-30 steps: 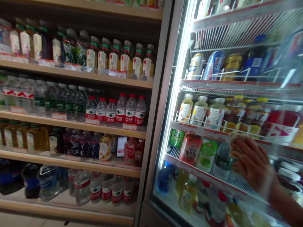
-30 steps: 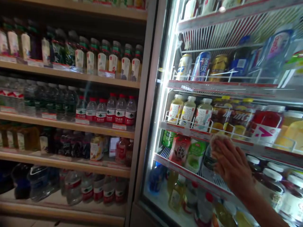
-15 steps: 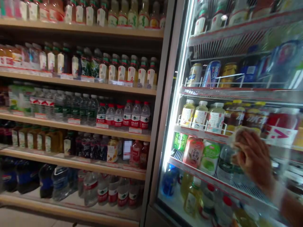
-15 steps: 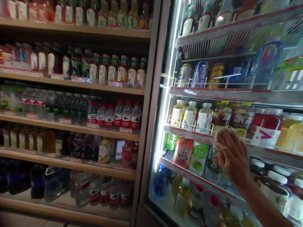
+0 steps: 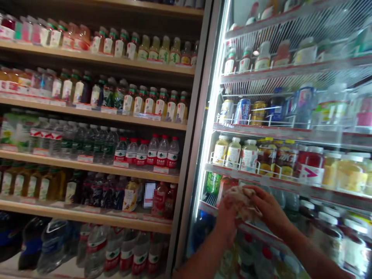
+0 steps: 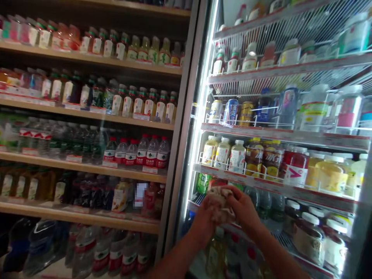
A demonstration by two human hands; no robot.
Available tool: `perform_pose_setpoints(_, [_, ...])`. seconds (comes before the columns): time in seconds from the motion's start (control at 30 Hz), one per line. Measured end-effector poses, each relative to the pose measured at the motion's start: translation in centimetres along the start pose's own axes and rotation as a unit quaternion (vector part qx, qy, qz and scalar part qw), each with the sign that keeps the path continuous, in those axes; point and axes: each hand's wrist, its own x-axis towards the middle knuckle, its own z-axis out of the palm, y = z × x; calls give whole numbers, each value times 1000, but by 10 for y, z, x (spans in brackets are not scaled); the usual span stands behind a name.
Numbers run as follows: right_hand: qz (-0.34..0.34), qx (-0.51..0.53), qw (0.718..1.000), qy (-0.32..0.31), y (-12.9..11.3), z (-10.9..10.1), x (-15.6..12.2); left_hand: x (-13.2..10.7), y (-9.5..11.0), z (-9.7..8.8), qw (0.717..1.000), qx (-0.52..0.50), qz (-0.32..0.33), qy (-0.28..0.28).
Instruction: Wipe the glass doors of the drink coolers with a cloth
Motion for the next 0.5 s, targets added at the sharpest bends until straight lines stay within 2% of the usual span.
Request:
perform_pose_setpoints(0.07, [-25, -34, 993, 107, -10, -8, 3, 28, 10, 20, 997, 74, 39, -6])
perform_pose_setpoints(0.13, [-94, -67, 969, 220, -16, -10, 8, 50, 18, 40, 989, 120, 88, 26])
perform_pose_setpoints(0.17, [-130, -64, 957, 250, -18, -9, 10, 58, 21, 50, 985, 131, 108, 40])
perform_pose_setpoints(0.23, [-166, -16, 952, 256, -22, -2, 13, 66, 23, 66, 977, 151, 143, 51])
perform_pose_setpoints(0.27, [-158, 25, 955, 250, -23, 1, 14, 67, 23, 71, 972, 163, 162, 42])
perform_pose_setpoints(0.33, [-101, 116, 954, 257, -26, -1, 17, 64, 20, 78, 948, 213, 237, -15])
perform_pose_setpoints(0.37, [-73, 152, 946, 275, -29, -6, 19, 62, 18, 79, 921, 249, 292, -60])
perform_pose_setpoints(0.43, [-62, 178, 922, 339, -36, -27, 28, 60, 15, 82, 839, 329, 403, -163])
perform_pose_setpoints(0.5, [-119, 107, 909, 386, -47, -55, 41, 65, 15, 87, 757, 384, 477, -228])
